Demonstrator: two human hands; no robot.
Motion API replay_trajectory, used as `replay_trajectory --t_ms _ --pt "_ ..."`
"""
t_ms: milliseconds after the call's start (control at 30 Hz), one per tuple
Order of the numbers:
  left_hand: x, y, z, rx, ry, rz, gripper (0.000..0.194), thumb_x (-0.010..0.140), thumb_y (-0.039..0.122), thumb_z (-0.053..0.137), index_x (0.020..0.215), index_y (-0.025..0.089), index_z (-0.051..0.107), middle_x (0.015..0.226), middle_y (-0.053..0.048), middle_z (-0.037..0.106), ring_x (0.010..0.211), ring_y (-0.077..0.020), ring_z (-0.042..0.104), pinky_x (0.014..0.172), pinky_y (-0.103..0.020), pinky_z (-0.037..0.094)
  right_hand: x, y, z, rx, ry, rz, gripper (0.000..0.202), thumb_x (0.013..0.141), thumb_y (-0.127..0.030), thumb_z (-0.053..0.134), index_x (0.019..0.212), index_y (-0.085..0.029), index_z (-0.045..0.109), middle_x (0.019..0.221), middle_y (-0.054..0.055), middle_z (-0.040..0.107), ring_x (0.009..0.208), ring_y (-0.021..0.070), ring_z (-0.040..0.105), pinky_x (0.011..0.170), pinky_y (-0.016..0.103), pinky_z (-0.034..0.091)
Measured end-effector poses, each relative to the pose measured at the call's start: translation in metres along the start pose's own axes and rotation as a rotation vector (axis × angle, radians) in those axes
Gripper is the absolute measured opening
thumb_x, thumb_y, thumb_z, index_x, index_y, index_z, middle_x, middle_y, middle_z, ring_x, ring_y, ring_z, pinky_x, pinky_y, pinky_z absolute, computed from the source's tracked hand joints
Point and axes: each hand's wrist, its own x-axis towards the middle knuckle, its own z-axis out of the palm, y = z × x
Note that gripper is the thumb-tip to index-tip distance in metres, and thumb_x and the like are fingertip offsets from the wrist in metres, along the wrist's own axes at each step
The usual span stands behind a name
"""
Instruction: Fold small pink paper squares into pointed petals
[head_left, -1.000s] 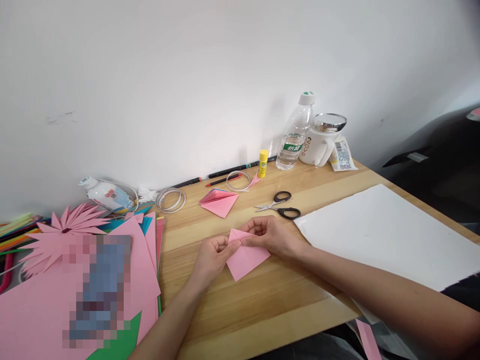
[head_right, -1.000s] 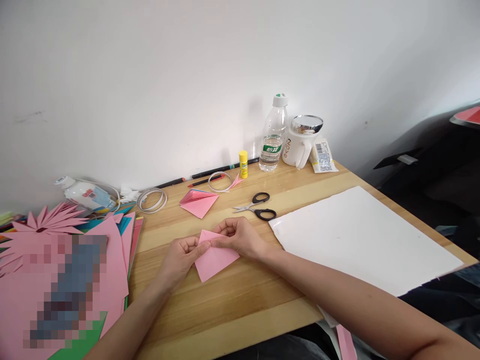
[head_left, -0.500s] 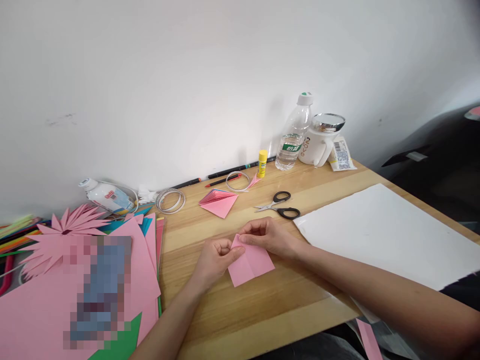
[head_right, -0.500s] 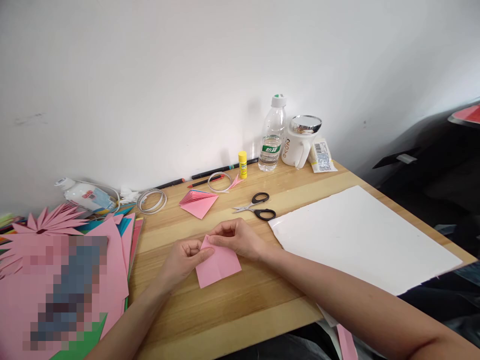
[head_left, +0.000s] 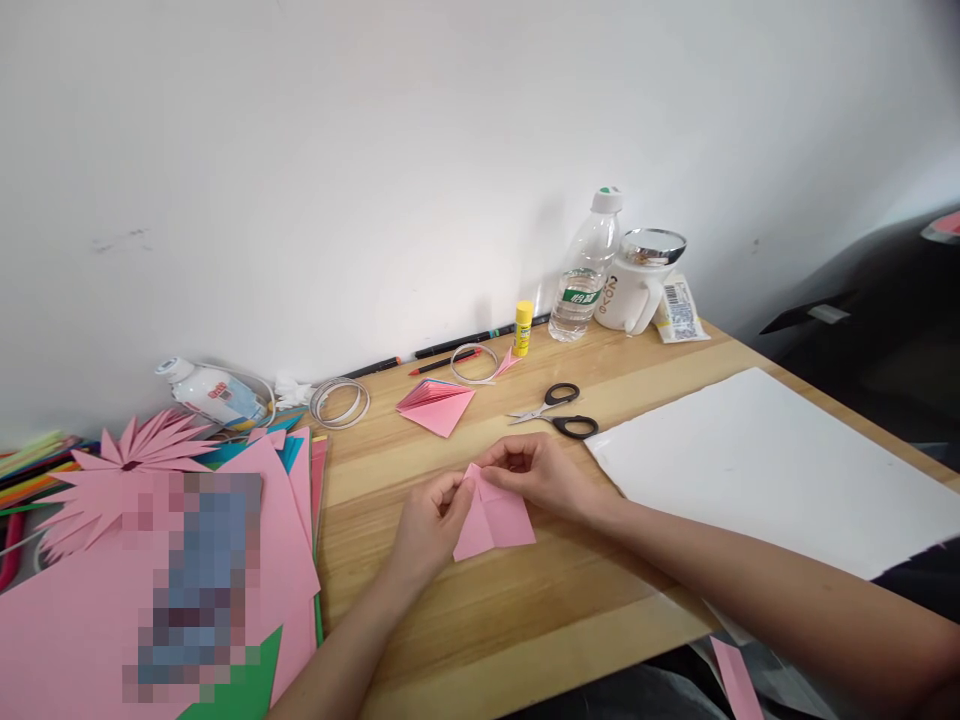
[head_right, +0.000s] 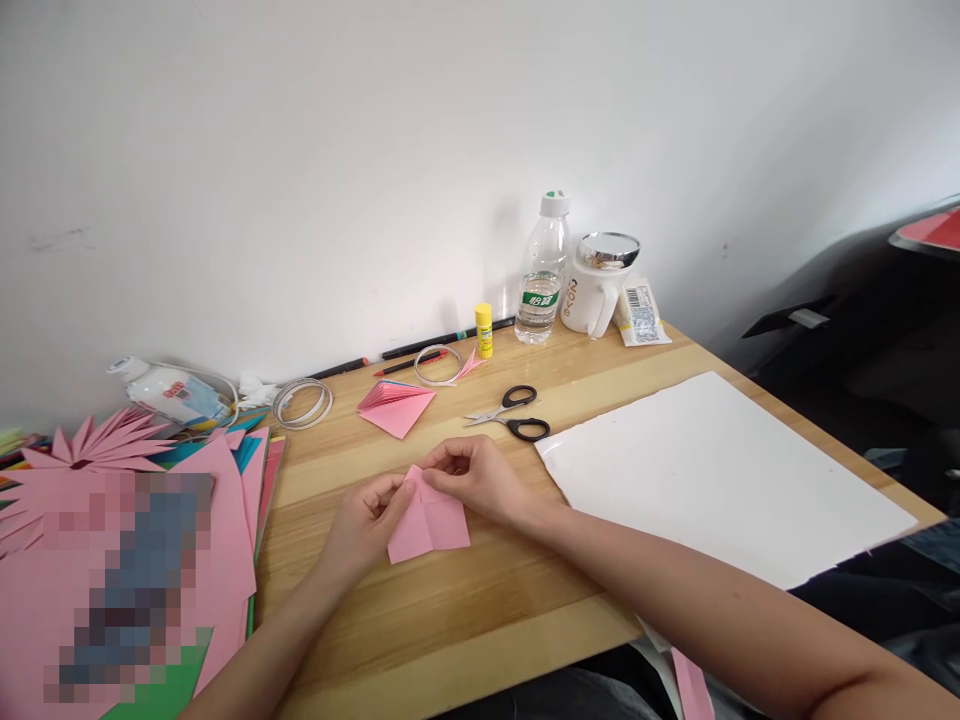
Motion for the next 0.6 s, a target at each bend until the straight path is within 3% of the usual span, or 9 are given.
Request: replay_trajectory --t_ms 333,600 --pt "-0.005 -0.01 0.002 0.316 0.11 0.241 0.033 0.085 0.034 0.042 0.062 0.015 0.054 0.052 0.003 0.045 0.049 -0.0077 0.037 0.047 -0.019 0.03 -0.007 -0.001 0.009 -0.027 0.064 -0.116 0.024 0.071 -0.038 0.063 0.074 -0.014 0.063 0.072 0.004 0.065 0.062 0.0115 0.056 0.055 0.022 0.045" --pt "-0.01 -0.015 0.004 0.486 0.184 0.483 0.022 0.086 0.018 0.043 0.095 0.013 0.061 0.067 -0.002 0.063 0.052 -0.0086 0.052 0.053 -0.019 0.041 -0.01 -0.002 0.009 -0.036 0.057 -0.209 0.018 0.071 -0.033 0.063 0.073 -0.016 0.062 0.07 0.002 0.063 0.062 0.0111 0.056 0.055 0.022 0.046"
